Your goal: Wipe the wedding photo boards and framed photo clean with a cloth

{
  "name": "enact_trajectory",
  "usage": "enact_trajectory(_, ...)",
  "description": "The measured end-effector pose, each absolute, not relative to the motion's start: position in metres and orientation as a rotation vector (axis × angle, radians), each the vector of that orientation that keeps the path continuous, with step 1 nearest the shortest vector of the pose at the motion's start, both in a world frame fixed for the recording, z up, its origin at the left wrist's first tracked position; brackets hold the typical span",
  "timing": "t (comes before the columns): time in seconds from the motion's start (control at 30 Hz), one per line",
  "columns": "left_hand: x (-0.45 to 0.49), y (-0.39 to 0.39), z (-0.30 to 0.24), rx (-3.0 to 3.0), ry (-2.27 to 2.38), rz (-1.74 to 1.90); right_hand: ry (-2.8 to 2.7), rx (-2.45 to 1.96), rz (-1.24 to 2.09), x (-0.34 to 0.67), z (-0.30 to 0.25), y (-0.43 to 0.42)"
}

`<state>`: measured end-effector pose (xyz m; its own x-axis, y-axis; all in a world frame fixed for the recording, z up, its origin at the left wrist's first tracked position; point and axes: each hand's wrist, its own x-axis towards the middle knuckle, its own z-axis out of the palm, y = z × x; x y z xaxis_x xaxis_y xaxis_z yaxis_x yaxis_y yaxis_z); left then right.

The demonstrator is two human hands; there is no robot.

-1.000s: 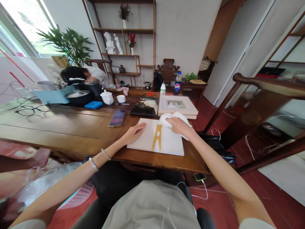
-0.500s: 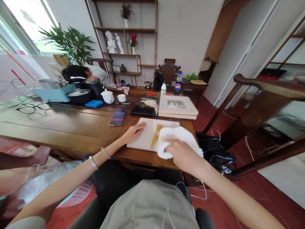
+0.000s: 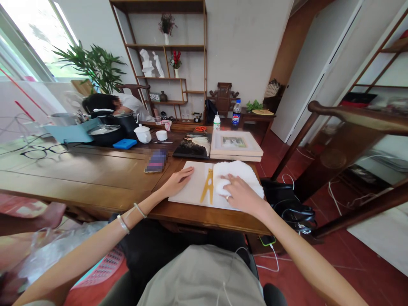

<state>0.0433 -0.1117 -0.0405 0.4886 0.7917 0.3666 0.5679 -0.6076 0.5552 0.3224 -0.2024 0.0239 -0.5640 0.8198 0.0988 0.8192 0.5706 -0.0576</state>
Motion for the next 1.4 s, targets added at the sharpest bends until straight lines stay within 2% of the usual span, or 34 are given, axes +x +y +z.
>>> enact_trajectory(0.2, 0.044, -0.112, -0.041, 2.388, 1.145, 0.869, -2.669, -1.351, 0.127, 0.318, 0.034, -0.250)
enact_trajectory(0.53, 0.044, -0.110, -0.043, 2.397, 1.146, 0.872, -2.535, -1.404, -0.199, 0.335, 0.001, -0.150)
enact_trajectory(0.67, 0.044, -0.110, -0.043, 2.383, 1.147, 0.875, -2.586, -1.420, -0.153, 0.322, 0.010, -0.187)
enact_trajectory(0.9, 0.045, -0.112, -0.043, 2.382, 1.154, 0.893, -2.646, -1.487, 0.125, 0.299, 0.038, -0.280)
enact_trajectory(1.0, 0.045, -0.111, -0.043, 2.386, 1.146, 0.891, -2.588, -1.553, 0.097, 0.302, 0.035, -0.258)
enact_trajectory(1.23, 0.044, -0.111, -0.042, 2.383, 1.137, 0.877, -2.459, -1.622, -0.132, 0.308, 0.010, -0.148)
enact_trajectory(1.4, 0.044, -0.111, -0.043, 2.395, 1.148, 0.861, -2.484, -1.588, -0.140, 0.306, 0.010, -0.142)
